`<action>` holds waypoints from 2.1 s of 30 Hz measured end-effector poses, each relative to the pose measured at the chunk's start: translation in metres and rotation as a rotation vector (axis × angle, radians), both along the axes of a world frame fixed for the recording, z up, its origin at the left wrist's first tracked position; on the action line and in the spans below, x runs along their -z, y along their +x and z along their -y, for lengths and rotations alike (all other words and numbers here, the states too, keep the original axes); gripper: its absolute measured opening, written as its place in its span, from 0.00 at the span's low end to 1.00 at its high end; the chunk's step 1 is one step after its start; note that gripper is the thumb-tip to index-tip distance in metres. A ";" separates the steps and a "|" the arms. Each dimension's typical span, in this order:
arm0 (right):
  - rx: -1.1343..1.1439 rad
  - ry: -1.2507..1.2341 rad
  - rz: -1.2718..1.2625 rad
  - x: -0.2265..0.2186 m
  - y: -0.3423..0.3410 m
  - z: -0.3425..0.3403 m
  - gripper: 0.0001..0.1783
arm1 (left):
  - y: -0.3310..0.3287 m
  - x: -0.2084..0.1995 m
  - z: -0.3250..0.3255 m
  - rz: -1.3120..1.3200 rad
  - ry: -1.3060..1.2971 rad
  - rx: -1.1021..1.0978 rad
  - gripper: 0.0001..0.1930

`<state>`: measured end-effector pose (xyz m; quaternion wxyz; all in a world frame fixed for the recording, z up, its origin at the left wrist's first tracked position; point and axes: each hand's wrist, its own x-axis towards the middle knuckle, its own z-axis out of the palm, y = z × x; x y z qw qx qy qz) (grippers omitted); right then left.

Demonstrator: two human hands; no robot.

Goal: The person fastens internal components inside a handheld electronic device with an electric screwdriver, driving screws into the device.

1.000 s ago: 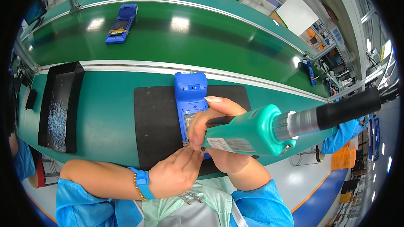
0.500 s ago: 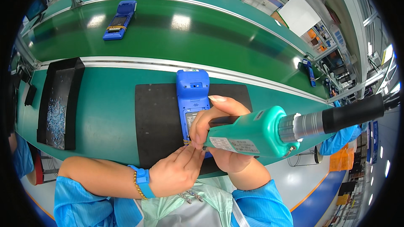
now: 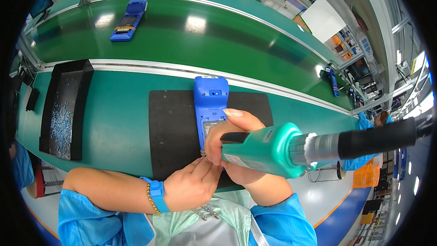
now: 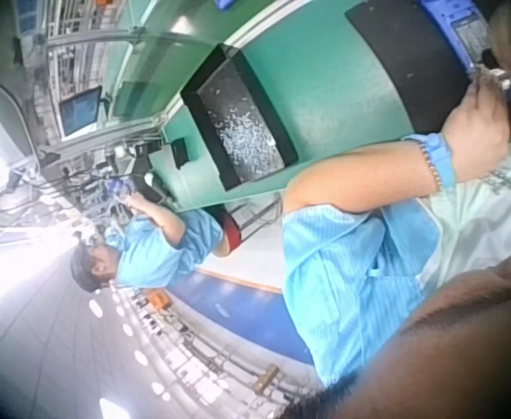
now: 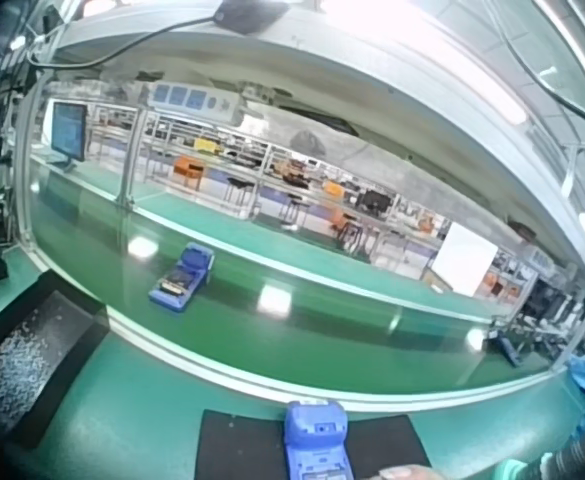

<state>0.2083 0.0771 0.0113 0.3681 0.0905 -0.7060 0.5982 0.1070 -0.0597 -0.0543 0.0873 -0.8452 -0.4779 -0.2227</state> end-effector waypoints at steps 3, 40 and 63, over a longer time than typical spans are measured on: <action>-0.008 0.017 0.005 -0.001 -0.007 0.001 0.42 | -0.002 0.001 0.001 0.002 0.001 -0.002 0.27; 0.173 -0.098 0.015 -0.015 0.084 -0.002 0.43 | -0.010 -0.011 -0.027 0.083 -0.177 0.127 0.21; 0.193 -0.113 0.029 -0.012 0.077 0.000 0.34 | -0.012 -0.008 -0.028 0.055 -0.215 0.135 0.22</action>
